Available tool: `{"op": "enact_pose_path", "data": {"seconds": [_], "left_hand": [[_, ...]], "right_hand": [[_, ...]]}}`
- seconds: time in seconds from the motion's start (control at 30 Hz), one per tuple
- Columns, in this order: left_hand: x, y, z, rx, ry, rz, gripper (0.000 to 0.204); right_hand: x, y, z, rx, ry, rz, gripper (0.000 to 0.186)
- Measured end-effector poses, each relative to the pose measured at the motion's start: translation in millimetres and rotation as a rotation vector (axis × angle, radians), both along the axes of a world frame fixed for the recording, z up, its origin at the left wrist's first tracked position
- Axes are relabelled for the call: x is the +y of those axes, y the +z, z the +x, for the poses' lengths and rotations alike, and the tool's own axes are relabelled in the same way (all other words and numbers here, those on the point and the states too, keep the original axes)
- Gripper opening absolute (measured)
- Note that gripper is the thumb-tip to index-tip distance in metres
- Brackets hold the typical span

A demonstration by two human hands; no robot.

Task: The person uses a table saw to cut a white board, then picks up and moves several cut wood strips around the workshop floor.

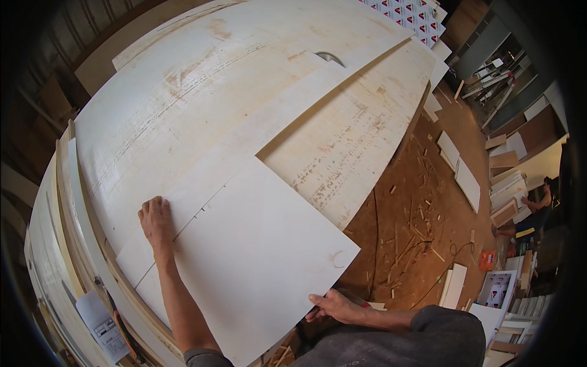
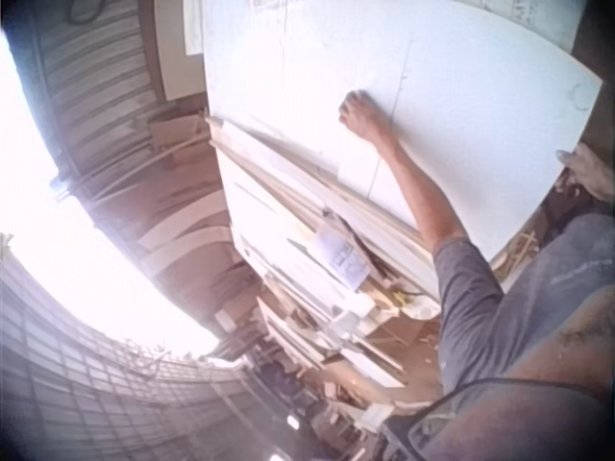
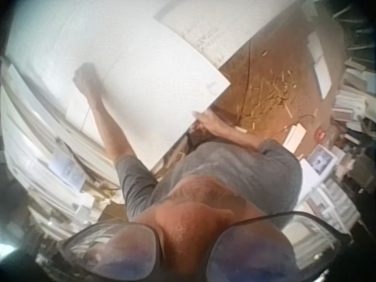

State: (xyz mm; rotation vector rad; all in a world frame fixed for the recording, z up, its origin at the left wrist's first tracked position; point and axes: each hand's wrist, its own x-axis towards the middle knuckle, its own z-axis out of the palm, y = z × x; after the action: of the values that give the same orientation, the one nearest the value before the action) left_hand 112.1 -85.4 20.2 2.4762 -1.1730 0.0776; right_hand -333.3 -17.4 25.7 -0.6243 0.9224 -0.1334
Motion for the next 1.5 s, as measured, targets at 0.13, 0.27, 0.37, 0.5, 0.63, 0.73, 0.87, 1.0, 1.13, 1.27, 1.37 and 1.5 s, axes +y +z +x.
{"op": "enact_pose_path", "data": {"seconds": [0.13,0.27,0.37,0.5,0.63,0.73,0.87,1.0,1.13,1.27,1.37,1.5], "left_hand": [[-5,-6,14,-0.031,0.004,-0.005,0.025],[-10,-6,23,-0.014,-0.006,-0.002,0.026],[-14,-9,32,-0.03,-0.044,-0.021,0.027],[-22,-10,41,0.012,-0.013,-0.026,0.029],[-21,-16,49,-0.016,-0.036,-0.054,0.029],[-20,-16,47,-0.012,-0.052,-0.074,0.029],[-18,-14,42,-0.017,-0.073,-0.106,0.029],[-7,-13,28,-0.005,-0.042,-0.116,0.028],[8,-13,0,0.006,-0.056,-0.114,0.026],[25,-13,-29,0.001,-0.061,-0.133,0.025],[37,-14,-44,-0.009,-0.082,-0.118,0.026],[36,1,-62,0.028,-0.064,-0.023,0.029]], "right_hand": [[-9,9,10,0.02,0.033,0.009,0.043],[-15,11,19,0.027,0.035,-0.004,0.043],[-19,9,27,0.017,0.029,-0.03,0.042],[-18,-7,36,0.018,-0.023,-0.035,0.041],[-22,3,41,-0.001,-0.019,-0.026,0.042],[-25,14,40,0.003,0.022,-0.027,0.043],[-17,-9,33,-0.09,-0.004,-0.027,0.043],[-9,-4,20,-0.077,-0.005,0.0,0.041],[7,-8,-6,-0.031,-0.005,0.017,0.041],[25,-4,-35,-0.021,-0.008,0.022,0.041],[38,-7,-57,-0.028,0.0,0.051,0.041],[49,-3,-75,-0.073,-0.073,0.04,0.04]]}}
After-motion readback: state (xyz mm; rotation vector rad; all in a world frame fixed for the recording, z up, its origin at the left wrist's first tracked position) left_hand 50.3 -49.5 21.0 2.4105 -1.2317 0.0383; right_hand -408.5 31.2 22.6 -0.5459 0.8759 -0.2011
